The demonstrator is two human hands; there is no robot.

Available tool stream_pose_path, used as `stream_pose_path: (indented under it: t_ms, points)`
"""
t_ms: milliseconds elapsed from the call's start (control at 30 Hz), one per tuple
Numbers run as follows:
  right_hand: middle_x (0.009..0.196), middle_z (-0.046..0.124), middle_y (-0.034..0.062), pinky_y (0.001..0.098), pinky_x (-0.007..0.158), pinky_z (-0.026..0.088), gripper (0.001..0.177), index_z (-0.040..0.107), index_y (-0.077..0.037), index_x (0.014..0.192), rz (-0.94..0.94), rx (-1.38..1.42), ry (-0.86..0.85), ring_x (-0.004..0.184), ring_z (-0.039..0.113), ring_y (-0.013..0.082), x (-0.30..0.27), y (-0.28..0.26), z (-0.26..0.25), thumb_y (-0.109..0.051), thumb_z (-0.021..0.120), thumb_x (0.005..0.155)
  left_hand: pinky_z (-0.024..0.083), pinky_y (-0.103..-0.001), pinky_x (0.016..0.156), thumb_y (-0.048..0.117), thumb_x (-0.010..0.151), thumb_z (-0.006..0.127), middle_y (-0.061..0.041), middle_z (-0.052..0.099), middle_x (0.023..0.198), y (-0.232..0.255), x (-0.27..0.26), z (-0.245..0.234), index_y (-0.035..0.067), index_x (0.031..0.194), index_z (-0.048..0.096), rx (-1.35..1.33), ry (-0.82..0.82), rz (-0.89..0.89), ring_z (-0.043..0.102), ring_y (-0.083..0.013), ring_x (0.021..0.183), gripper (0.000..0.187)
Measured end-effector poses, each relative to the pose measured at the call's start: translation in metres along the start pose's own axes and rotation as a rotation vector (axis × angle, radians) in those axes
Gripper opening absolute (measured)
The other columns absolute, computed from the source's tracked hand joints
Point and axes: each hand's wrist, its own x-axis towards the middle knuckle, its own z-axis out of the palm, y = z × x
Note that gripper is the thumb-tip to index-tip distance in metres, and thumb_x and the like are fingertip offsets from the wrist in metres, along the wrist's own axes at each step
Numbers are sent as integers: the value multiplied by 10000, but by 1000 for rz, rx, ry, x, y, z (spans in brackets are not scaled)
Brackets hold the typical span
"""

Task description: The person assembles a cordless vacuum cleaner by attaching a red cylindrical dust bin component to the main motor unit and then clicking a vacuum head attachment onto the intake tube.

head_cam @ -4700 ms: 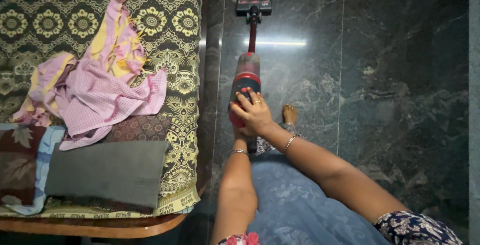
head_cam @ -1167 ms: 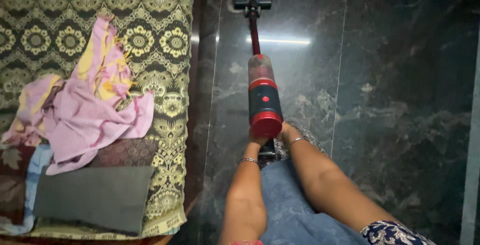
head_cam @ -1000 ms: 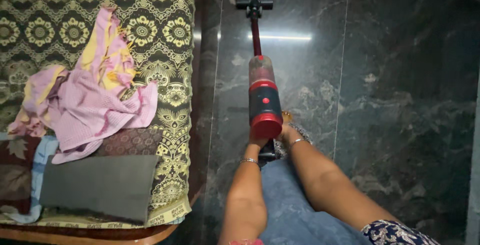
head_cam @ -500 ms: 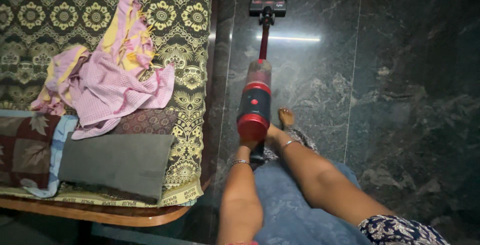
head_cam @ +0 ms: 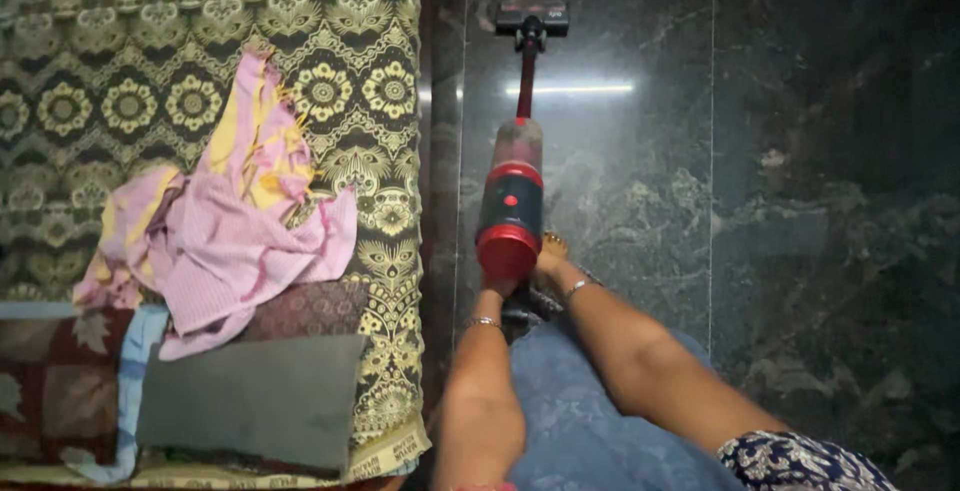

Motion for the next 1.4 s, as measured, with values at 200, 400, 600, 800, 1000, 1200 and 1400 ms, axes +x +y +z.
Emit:
stream_pose_path:
  t_ms: [200,400,600,800,1000,1200,1400]
  points:
    - [1082,744,81,415,849,588,263,728,-119,1136,-126,-57,-57,979,704,208,47,-51,16,-79,754,877,476,-414,1032,381,865,768,-160,638,1341,5,66,-15,114,1364,611,-40,35,81,587,-280,1268,587]
    - [1052,752,72,402,820,601,274,733,-136,1118,-88,-84,-7,949,717,201,86,-99,25,-62,749,855,468,-420,1030,363,868,768,-175,628,1345,14,122,-31,98,1369,600,-69,55,159,578,-297,1271,591]
    - [1038,751,81,363,766,592,201,739,-76,1087,-63,-51,-130,904,705,192,117,-149,26,-101,743,888,460,-425,1028,344,871,768,-190,618,1348,21,188,-33,82,1375,589,-100,28,310,569,-313,1275,596]
    - [958,713,68,417,693,539,346,708,-48,1073,-159,-158,224,833,672,216,162,-201,14,-153,832,767,519,-397,951,334,811,785,-169,704,1228,35,256,-41,90,1272,658,87,-200,33,664,-289,1168,537]
    - [1535,255,248,511,1221,271,1424,118,-24,1537,-1145,-1043,857,1451,291,465,156,-261,35,-520,1003,538,553,-382,793,192,775,721,-162,783,1004,80,292,-91,-8,1113,740,-227,-401,-26,724,-257,917,393]
    - [1629,327,169,559,1305,306,1220,273,-191,1575,-1648,-1278,593,1538,317,427,134,-329,90,-351,1050,648,537,-345,845,120,739,717,-93,717,1039,105,307,-148,13,1145,645,-394,-573,79,679,-223,952,427]
    - [1459,572,169,495,1187,490,994,516,-165,1421,-1612,-1141,486,1381,577,370,133,-353,123,-327,1053,601,560,-379,830,151,841,710,-138,730,994,112,315,-176,-23,1122,701,-532,-783,-40,701,-251,915,330]
